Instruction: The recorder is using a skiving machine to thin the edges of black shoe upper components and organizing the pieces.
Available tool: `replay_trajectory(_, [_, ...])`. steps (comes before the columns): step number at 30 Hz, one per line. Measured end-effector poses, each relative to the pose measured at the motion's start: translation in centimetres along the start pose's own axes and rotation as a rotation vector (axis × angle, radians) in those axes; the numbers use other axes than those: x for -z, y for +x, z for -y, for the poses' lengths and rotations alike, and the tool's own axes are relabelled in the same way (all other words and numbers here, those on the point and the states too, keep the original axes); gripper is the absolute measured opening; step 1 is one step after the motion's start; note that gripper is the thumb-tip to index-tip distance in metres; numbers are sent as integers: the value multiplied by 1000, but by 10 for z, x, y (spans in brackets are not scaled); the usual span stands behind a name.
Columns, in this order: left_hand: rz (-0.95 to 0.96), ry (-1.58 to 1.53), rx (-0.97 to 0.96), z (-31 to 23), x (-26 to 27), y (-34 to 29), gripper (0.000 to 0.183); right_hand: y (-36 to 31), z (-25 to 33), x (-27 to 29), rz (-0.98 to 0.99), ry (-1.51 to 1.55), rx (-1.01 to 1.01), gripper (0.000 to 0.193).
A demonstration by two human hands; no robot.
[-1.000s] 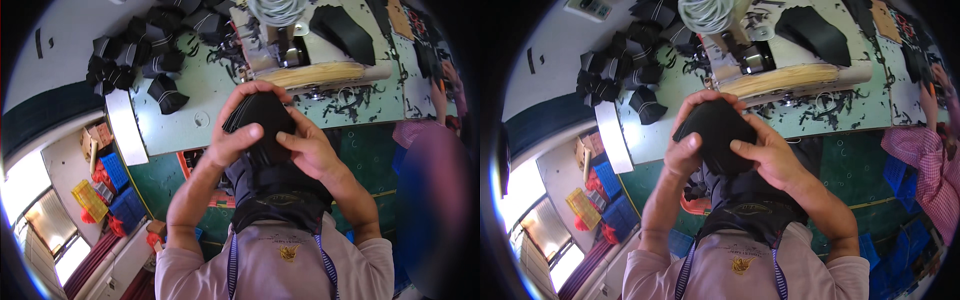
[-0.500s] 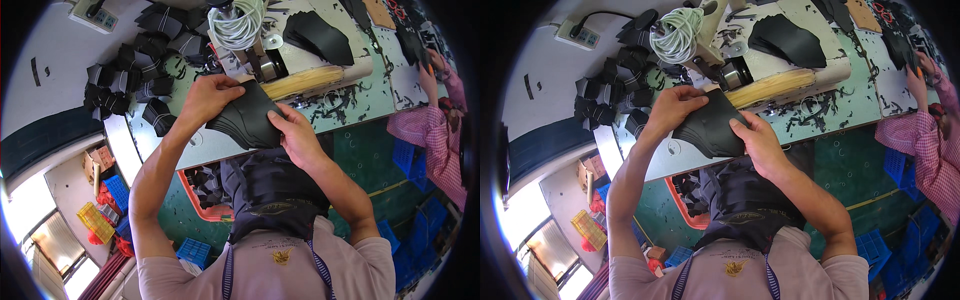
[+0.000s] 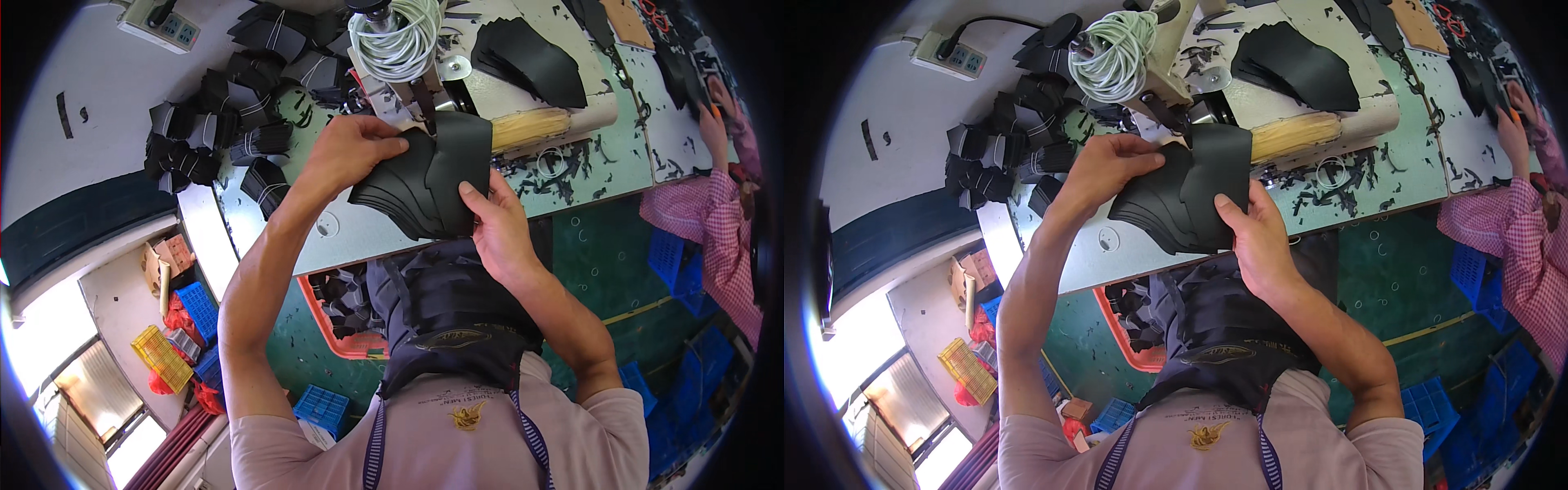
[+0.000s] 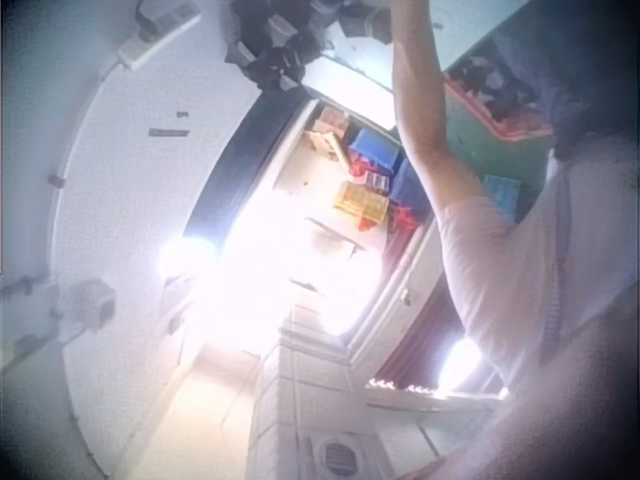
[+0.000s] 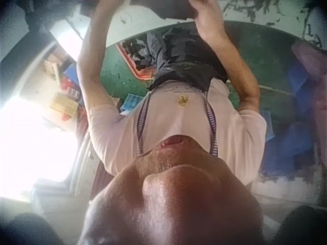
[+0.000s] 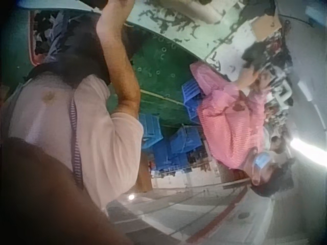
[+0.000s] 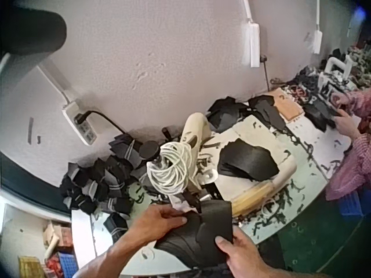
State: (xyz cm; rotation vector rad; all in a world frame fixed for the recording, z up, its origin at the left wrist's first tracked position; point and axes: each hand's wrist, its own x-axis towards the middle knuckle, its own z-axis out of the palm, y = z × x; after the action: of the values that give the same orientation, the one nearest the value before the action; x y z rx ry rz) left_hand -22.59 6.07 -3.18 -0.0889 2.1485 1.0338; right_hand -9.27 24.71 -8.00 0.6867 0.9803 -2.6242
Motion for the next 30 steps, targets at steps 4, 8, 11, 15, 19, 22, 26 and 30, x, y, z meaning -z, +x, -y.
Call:
replay_trajectory(4, [-78,219,-21,-16,-10,11,44,-4,10,2,-14,11,-34,32])
replay_trajectory(8, [1,-192,-151,12,0,5,36,-1,3,-2,-46,-12,56,30])
replay_trajectory(11, [-35,44,-63,0,2,8,37,3,0,1,-23,33,28,31])
replay_trajectory(15, [-38,146,-91,-2,-2,14,41,-1,15,0,-18,-3,-5,32])
replay_trajectory(19, [23,-155,-75,6,4,1,43,0,8,5,-53,-19,59,30])
replay_trajectory(22, [0,-5,-58,-5,5,1,43,1,4,6,-57,-78,29,29])
replay_trajectory(26, [-63,185,-15,-9,-6,10,39,-3,11,-1,-62,12,8,29])
replay_trajectory(30, [0,-108,-114,4,2,5,32,-1,6,6,-39,-22,21,29])
